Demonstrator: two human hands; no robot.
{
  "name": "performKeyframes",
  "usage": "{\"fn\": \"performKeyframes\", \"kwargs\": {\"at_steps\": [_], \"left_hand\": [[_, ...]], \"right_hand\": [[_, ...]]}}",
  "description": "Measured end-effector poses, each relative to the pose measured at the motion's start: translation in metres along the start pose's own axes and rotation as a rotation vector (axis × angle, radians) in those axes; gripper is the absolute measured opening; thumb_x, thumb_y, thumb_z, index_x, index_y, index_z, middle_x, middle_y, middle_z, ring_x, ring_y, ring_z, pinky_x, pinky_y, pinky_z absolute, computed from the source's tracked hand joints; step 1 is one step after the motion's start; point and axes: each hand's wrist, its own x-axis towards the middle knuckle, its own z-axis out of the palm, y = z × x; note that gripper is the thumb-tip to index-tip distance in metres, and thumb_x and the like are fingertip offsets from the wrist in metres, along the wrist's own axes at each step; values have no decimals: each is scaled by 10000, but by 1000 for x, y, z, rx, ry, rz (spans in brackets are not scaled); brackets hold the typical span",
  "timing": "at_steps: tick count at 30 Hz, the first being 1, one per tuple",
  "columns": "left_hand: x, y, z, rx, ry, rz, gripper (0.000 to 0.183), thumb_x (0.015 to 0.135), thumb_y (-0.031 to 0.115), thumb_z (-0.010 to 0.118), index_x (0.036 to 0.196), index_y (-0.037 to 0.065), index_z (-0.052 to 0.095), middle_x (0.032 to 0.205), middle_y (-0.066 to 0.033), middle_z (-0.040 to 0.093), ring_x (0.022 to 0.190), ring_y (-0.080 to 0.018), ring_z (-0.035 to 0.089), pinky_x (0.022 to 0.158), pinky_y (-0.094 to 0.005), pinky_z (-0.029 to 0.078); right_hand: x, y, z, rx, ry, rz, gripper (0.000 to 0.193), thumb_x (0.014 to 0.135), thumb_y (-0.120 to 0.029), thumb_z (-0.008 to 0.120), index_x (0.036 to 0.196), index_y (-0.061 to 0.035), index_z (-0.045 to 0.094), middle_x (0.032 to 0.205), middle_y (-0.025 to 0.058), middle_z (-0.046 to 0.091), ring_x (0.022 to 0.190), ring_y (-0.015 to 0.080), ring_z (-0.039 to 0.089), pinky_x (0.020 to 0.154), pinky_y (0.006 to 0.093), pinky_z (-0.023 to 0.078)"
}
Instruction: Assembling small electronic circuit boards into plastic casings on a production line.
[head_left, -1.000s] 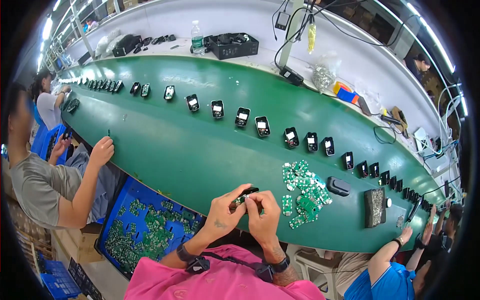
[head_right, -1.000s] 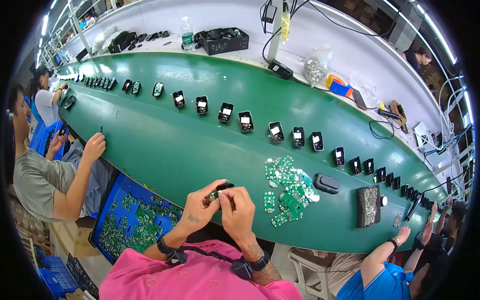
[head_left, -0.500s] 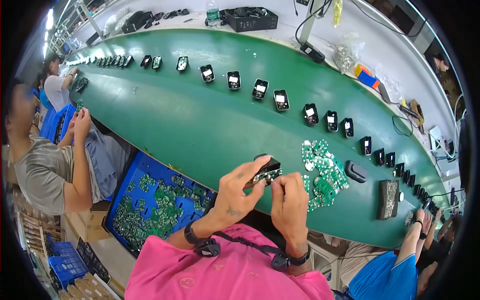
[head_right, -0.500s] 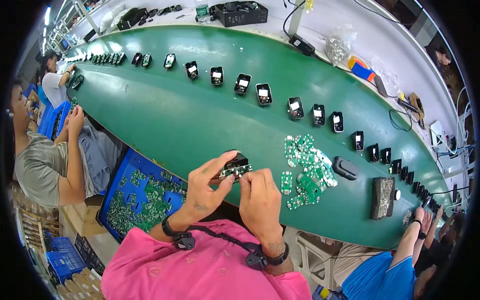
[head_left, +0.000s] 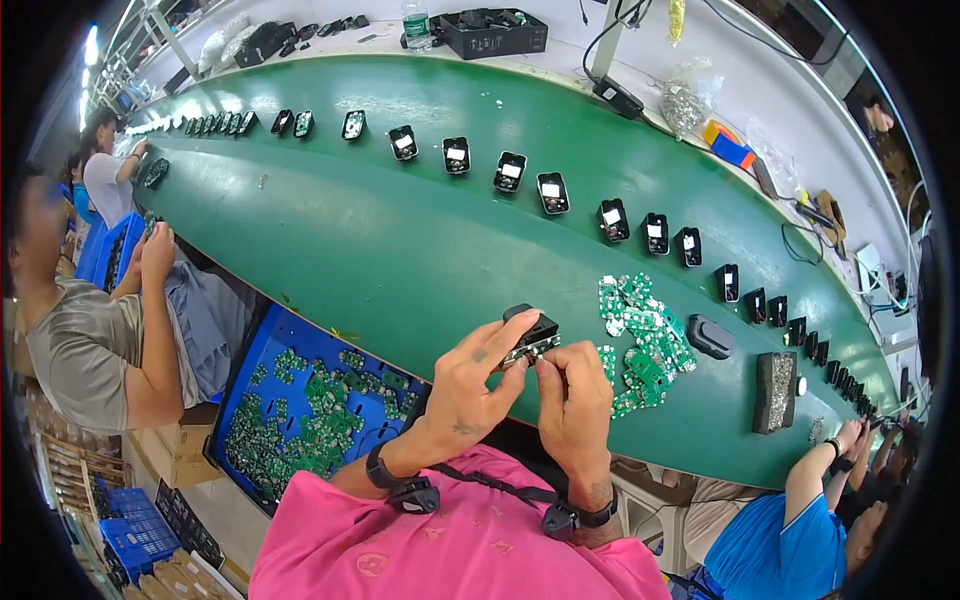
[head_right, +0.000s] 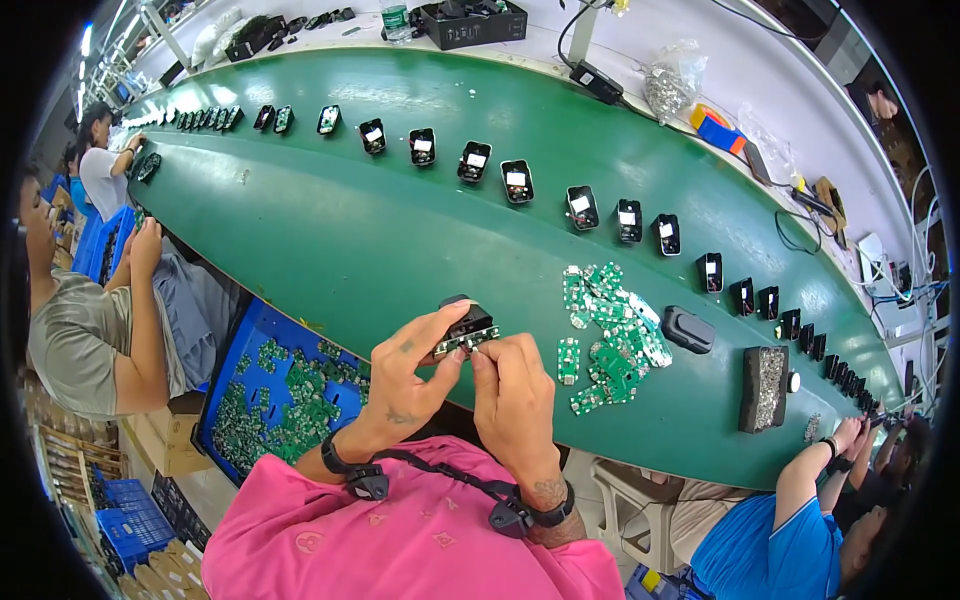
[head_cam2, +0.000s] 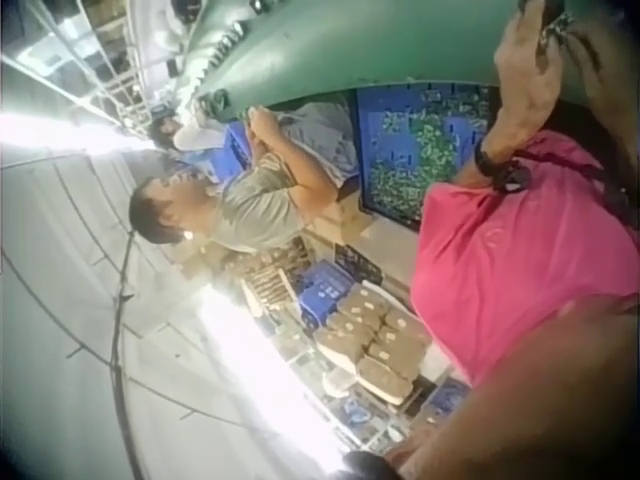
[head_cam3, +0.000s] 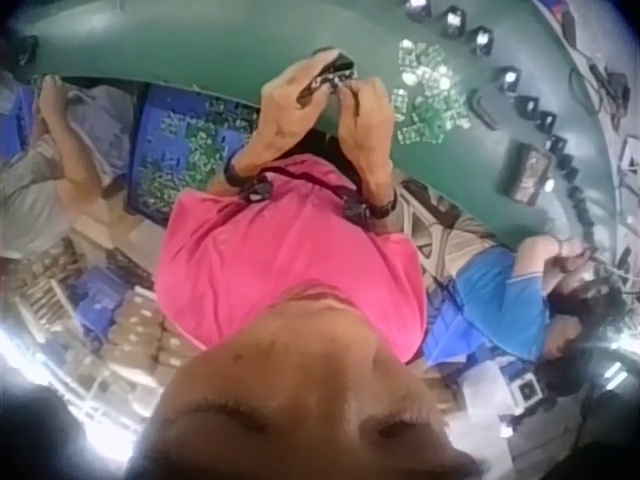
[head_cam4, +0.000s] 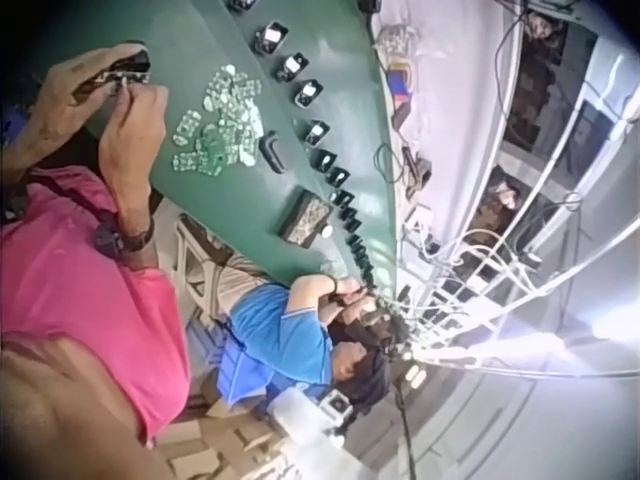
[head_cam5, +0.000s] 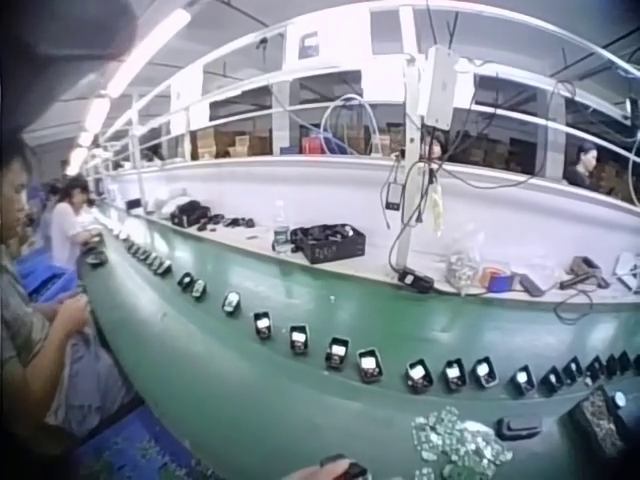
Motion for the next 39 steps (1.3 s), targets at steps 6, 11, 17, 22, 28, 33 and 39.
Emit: {"fn": "performKeyframes", "kwargs": {"at_steps": [6,11,17,22,28,33,39], "left_hand": [[1,-1,1,20,11,20,521,855,-51,639,1360,67,589,1216,-155,667,1015,-222,700,790,-319,617],[3,6,3,-102,-2,-41,520,860,-56,632,1365,59,587,1196,-153,674,1000,-183,693,797,-308,604],[4,8,5,-190,-7,-95,512,868,-53,630,1369,46,583,1172,-153,678,982,-155,682,806,-297,597],[4,8,6,-119,32,-32,496,876,-45,631,1362,43,585,1185,-152,673,1002,-173,686,806,-303,604],[4,8,6,-23,28,15,483,878,-35,643,1351,41,589,1211,-160,668,1016,-207,691,811,-311,609],[4,5,8,110,37,111,514,844,-42,660,1345,55,600,1206,-188,661,986,-298,704,778,-345,601],[4,5,12,291,54,202,518,826,-17,679,1330,88,618,1154,-185,667,883,-340,700,688,-382,573]], "right_hand": [[0,0,-2,13,13,6,83,914,2,637,976,4,581,898,159,588,735,334,600,606,414,478],[-6,3,7,103,91,24,74,927,-8,637,981,7,589,921,147,581,747,290,590,613,374,474],[-7,7,14,228,171,32,74,961,-54,624,944,4,583,891,105,563,755,209,539,647,323,440],[-4,6,9,80,138,-10,63,959,-42,614,937,7,581,886,133,574,768,273,562,671,363,452],[-1,2,1,-77,84,-66,86,936,-6,618,1007,-3,568,919,155,585,743,346,616,605,432,488],[0,0,-7,-117,31,-57,89,926,-6,622,999,-7,572,920,149,582,758,351,623,617,441,497],[3,1,-9,-137,29,-51,61,902,8,639,939,0,591,893,154,596,733,364,602,599,438,467]]}}
